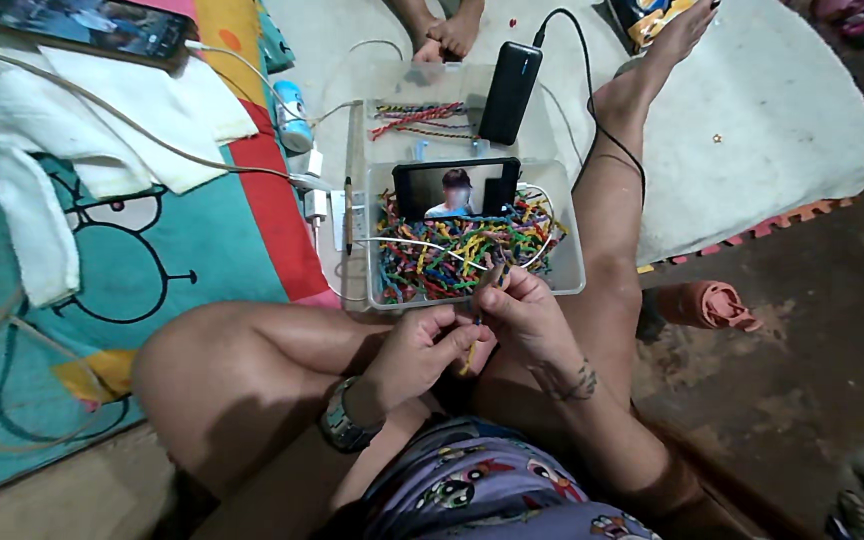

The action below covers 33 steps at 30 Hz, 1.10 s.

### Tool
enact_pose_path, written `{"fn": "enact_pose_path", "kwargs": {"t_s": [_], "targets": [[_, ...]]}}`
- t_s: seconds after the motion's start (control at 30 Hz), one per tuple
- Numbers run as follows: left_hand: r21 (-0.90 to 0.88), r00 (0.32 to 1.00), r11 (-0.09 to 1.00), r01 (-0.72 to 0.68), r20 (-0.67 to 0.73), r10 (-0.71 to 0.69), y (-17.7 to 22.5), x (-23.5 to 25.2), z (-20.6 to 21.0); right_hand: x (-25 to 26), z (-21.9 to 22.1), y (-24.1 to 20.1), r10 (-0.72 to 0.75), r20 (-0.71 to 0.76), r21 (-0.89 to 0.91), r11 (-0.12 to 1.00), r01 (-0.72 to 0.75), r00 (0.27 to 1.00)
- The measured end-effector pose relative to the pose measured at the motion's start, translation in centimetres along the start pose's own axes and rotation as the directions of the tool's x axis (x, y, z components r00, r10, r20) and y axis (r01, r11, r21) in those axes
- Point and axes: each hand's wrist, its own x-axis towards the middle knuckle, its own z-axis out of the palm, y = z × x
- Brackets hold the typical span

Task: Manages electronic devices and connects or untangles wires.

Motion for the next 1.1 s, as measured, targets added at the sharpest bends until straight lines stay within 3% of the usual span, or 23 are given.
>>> {"fn": "enact_pose_path", "kwargs": {"t_s": [0.13,0.23,0.37,0.5,0.6,0.73,0.87,0.93,1.0,1.03,1.1], "targets": [[-0.035,0.998,0.998,0.053,-0.018,-0.053,0.3,-0.1,0.1,0.4,0.3,-0.1,0.037,-0.01,0.001,0.999,-0.037,0.999],[-0.23,0.982,0.955,0.186,0.025,-0.186,0.8,-0.1,-0.2,0.4,-0.3,-0.5,0.049,0.167,-0.082,0.996,-0.036,0.985],[-0.432,0.935,0.831,0.349,0.214,-0.282,0.8,-0.1,-1.2,0.5,-1.5,-0.8,0.068,0.378,-0.14,0.99,-0.016,0.923],[-0.561,0.9,0.707,0.429,0.333,-0.282,0.4,-0.1,-1.3,0.5,-2.1,-0.3,0.016,0.359,-0.055,0.998,0.004,0.933],[-0.578,0.901,0.701,0.418,0.364,-0.238,0.2,-0.1,-1.1,0.2,-1.9,0.0,-0.012,0.361,0.032,0.999,0.0,0.932],[-0.505,0.942,0.8,0.325,0.247,-0.227,0.4,-0.1,-0.6,0.0,-1.6,0.1,-0.035,0.307,0.047,0.999,0.022,0.951],[-0.312,0.983,0.933,0.178,0.095,-0.155,0.7,-0.1,-0.2,-0.4,-1.1,0.3,-0.042,0.18,0.054,0.998,0.033,0.983],[-0.098,1.0,0.995,0.03,0.006,-0.029,0.5,-0.2,0.3,-0.5,-0.6,0.4,-0.031,0.098,0.064,0.998,0.025,0.995],[0.192,0.99,0.974,-0.119,-0.058,0.132,0.0,-0.2,0.6,-0.7,-0.1,0.5,-0.013,0.004,0.05,0.999,0.013,1.0],[0.252,0.983,0.957,-0.146,-0.073,0.169,0.0,-0.3,0.7,-0.8,0.0,0.5,-0.002,-0.033,0.047,0.999,0.004,0.999],[0.125,0.992,0.989,-0.084,-0.078,0.094,0.3,-0.4,0.8,-0.7,0.0,0.4,0.027,-0.03,0.066,0.998,-0.025,0.999]]}}
